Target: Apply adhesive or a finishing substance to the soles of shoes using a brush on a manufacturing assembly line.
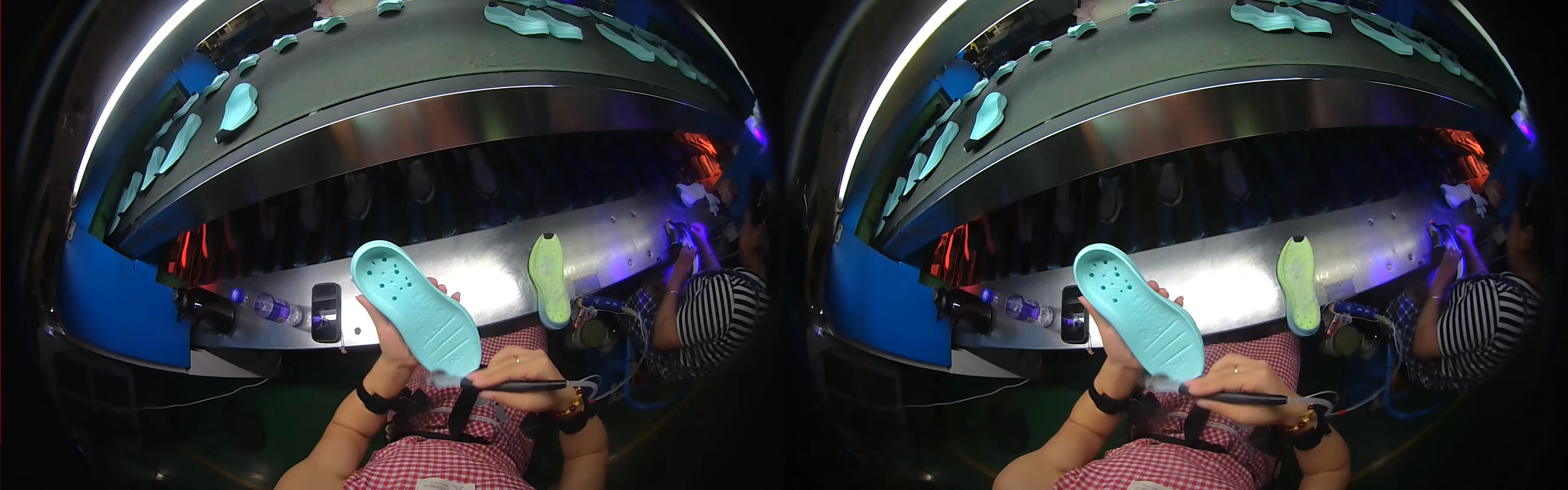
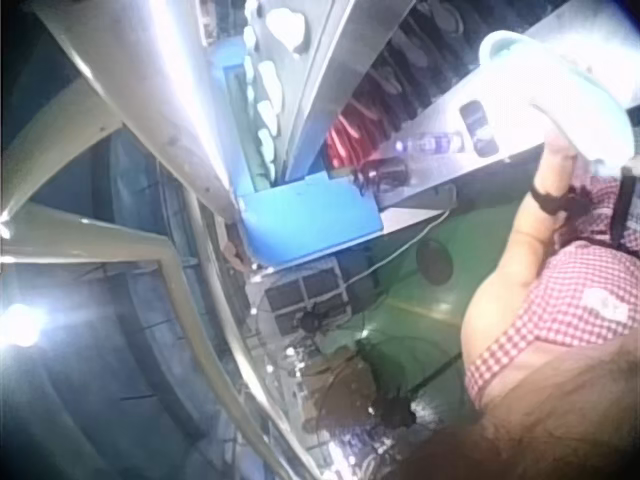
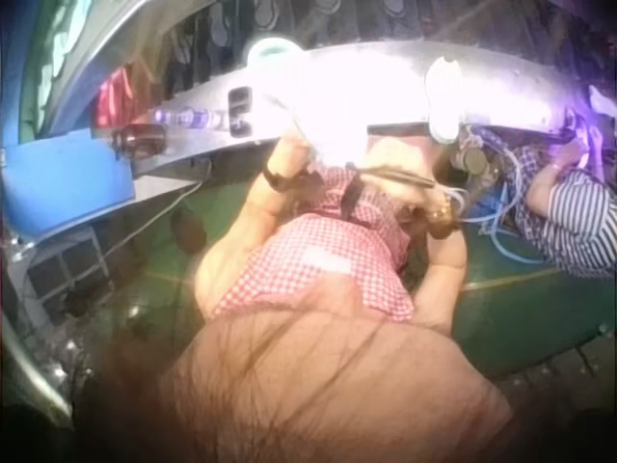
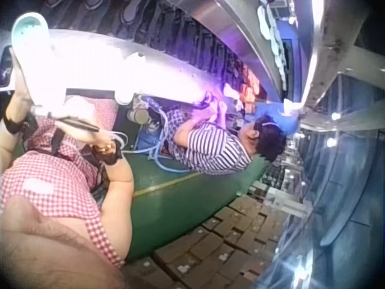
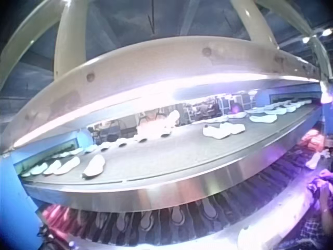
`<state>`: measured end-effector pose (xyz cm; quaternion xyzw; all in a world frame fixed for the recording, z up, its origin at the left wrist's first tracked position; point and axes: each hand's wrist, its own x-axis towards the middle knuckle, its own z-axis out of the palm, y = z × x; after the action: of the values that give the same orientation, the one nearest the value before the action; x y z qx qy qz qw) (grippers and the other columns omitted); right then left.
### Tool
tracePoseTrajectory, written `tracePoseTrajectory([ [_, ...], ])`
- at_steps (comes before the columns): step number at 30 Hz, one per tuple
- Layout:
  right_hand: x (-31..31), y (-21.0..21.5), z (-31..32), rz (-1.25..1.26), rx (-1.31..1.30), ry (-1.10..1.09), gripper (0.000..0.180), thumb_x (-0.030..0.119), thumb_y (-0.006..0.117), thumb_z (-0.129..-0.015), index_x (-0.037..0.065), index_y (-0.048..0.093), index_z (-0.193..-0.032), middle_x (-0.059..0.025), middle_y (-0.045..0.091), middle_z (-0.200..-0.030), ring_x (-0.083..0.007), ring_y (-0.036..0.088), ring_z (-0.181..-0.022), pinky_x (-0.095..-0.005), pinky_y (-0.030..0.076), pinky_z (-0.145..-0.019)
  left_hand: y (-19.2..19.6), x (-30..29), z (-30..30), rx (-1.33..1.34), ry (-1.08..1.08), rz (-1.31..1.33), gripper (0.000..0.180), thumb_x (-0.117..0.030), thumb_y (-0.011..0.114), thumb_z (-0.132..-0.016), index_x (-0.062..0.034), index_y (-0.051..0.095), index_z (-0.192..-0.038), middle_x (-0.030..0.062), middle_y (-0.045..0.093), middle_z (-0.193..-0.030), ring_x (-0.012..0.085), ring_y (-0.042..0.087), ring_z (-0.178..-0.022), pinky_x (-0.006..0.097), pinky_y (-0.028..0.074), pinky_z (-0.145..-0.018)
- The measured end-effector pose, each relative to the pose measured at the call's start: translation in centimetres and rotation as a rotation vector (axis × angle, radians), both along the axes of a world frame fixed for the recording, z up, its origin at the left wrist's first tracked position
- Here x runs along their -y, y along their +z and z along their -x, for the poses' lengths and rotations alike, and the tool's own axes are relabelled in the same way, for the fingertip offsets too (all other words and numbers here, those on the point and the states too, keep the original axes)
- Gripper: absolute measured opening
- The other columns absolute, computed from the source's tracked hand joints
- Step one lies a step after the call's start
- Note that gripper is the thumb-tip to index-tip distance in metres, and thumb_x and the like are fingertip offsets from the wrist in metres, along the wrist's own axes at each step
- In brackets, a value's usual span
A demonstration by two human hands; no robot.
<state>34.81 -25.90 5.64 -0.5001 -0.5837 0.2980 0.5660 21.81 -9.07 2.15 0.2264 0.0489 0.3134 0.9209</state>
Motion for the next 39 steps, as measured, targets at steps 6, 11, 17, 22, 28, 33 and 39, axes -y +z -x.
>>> tracePoseTrajectory([
  [6,0.2,-2.6,-0.5,0.086,-0.71,0.032,0.021,-0.006,0.06,-0.074,-0.004,0.06,-0.095,-0.0168,0.061,-0.099,-0.023,0.057,-0.097,-0.0332,0.044,-0.087,2.5,0.2,-0.3,-0.033,0.033,-0.009,0.087,-0.075,0.02,-0.076,-0.0046,0.039,-0.124,0.0152,0.051,-0.113,0.032,0.05,-0.106,0.049,0.038,-0.094],
  [11,-1.1,-2.3,2.0,0.096,-1.229,-0.031,0.019,-0.005,0.057,-0.078,-0.005,0.057,-0.097,-0.0165,0.061,-0.099,-0.0228,0.059,-0.094,-0.031,0.046,-0.085,3.0,4.2,-0.7,-0.127,0.021,0.156,0.073,-0.061,0.024,-0.084,-0.0056,0.031,-0.132,0.0154,0.046,-0.123,0.0347,0.046,-0.113,0.051,0.032,-0.099],
  [17,-0.4,-0.6,1.5,0.074,-0.585,-0.092,0.018,-0.004,0.06,-0.075,-0.005,0.06,-0.093,-0.0149,0.063,-0.096,-0.0176,0.06,-0.091,-0.0271,0.047,-0.081,1.1,2.4,-0.4,-0.094,-0.103,0.049,0.073,-0.061,0.018,-0.086,-0.006,0.027,-0.134,0.0163,0.041,-0.128,0.0344,0.046,-0.113,0.053,0.035,-0.096],
  [22,-1.0,-0.5,0.7,0.051,-0.376,-0.025,0.02,-0.004,0.062,-0.073,-0.004,0.062,-0.093,-0.0147,0.063,-0.096,-0.0184,0.06,-0.09,-0.0278,0.048,-0.08,1.0,2.1,-0.8,0.012,-0.137,0.092,0.073,-0.059,0.017,-0.087,-0.0027,0.025,-0.134,0.0194,0.041,-0.127,0.0353,0.047,-0.111,0.047,0.04,-0.094],
  [28,-1.1,0.2,-1.6,0.098,-0.308,-0.024,0.022,-0.003,0.065,-0.07,-0.001,0.064,-0.092,-0.0137,0.065,-0.094,-0.0207,0.063,-0.088,-0.0291,0.049,-0.08,1.6,1.4,-0.8,-0.12,-0.142,-0.005,0.068,-0.055,0.032,-0.086,-0.0038,0.03,-0.131,0.0193,0.044,-0.124,0.0354,0.05,-0.107,0.051,0.041,-0.091],
  [33,-1.5,0.3,-2.0,0.051,-0.122,-0.041,0.02,-0.002,0.067,-0.068,-0.001,0.065,-0.088,-0.0134,0.065,-0.092,-0.0217,0.063,-0.088,-0.0298,0.049,-0.08,1.6,0.4,-0.9,-0.205,-0.144,-0.147,0.066,-0.051,0.037,-0.086,-0.0027,0.031,-0.131,0.0206,0.045,-0.122,0.0352,0.052,-0.105,0.05,0.043,-0.089],
  [39,-0.6,1.7,-2.1,0.086,-0.214,0.253,0.022,0.0,0.069,-0.069,0.0,0.065,-0.091,-0.014,0.065,-0.093,-0.0236,0.062,-0.09,-0.031,0.049,-0.082,1.9,-0.7,-0.9,-0.139,-0.27,0.053,0.063,-0.048,0.037,-0.086,-0.0019,0.034,-0.13,0.0214,0.045,-0.123,0.0362,0.052,-0.105,0.049,0.043,-0.09],
])
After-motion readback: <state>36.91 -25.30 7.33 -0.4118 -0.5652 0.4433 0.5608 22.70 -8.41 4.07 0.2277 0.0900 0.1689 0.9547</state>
